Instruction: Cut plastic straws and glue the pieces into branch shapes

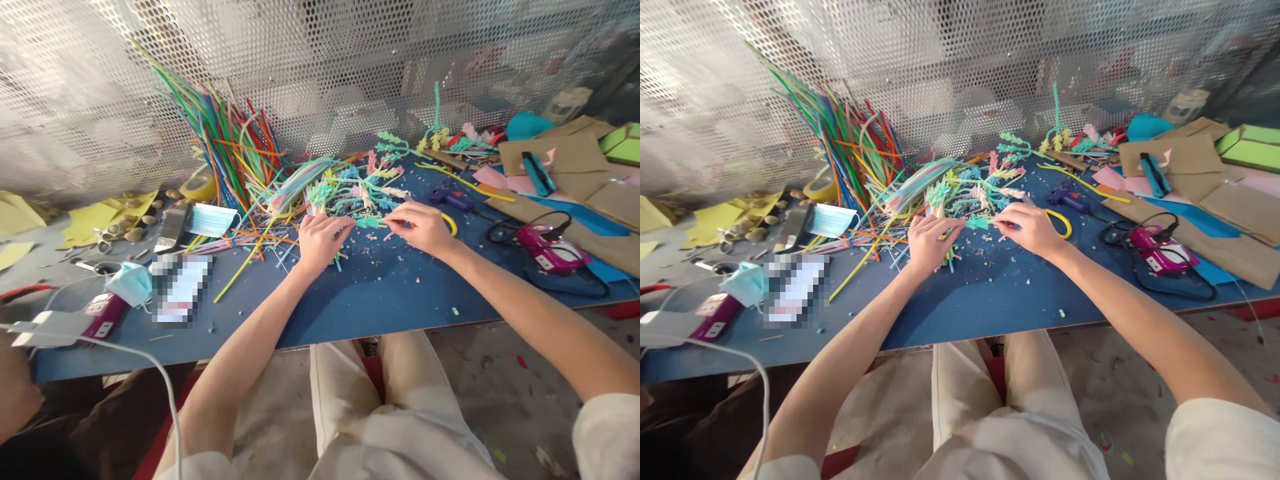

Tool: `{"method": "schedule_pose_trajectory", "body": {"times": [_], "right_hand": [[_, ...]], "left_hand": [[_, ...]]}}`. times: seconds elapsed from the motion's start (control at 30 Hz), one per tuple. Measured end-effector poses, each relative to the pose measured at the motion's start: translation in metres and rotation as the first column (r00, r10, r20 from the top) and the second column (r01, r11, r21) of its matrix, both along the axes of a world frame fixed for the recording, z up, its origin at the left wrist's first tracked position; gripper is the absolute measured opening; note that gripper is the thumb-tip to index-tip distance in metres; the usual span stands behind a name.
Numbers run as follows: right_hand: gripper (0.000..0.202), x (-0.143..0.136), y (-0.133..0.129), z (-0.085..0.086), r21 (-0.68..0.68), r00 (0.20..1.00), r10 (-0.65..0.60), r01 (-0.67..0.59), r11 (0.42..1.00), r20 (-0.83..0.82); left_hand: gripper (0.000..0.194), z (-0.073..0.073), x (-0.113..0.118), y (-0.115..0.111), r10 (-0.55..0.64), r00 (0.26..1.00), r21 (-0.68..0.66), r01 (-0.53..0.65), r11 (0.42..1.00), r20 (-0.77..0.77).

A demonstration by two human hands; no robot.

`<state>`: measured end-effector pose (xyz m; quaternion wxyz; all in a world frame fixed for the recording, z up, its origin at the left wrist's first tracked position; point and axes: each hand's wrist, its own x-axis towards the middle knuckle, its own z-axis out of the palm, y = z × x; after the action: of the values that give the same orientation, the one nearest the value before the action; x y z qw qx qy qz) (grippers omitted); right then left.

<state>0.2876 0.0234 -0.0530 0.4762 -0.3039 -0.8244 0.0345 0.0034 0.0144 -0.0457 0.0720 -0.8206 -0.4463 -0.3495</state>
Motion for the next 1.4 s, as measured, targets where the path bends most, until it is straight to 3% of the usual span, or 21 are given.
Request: {"method": "schedule_pose_trajectory", "body": {"times": [0.4,1.03,1.27,1.4], "right_hand": [[0.014,0.0,0.004,-0.006,0.005,0.999,0.005,-0.005,1.0,0.035],[0.023,0.002,0.009,-0.006,-0.134,0.999,-0.042,0.038,0.99,-0.024],[0.032,0.029,0.026,-0.004,-0.116,0.99,-0.135,0.131,0.985,-0.027],[0.03,0.053,0.041,-0.009,-0.114,0.979,-0.192,0.184,0.976,-0.066]], "left_hand": [[0.028,-0.005,-0.002,0.004,-0.011,1.0,0.016,0.011,1.0,-0.005],[0.029,-0.005,-0.002,0.006,-0.017,1.0,-0.017,0.017,1.0,0.019],[0.027,-0.004,-0.002,0.006,0.033,0.998,-0.097,-0.028,0.995,0.052],[0.019,0.007,0.005,-0.005,0.066,0.998,-0.147,-0.069,0.987,-0.021]]}}
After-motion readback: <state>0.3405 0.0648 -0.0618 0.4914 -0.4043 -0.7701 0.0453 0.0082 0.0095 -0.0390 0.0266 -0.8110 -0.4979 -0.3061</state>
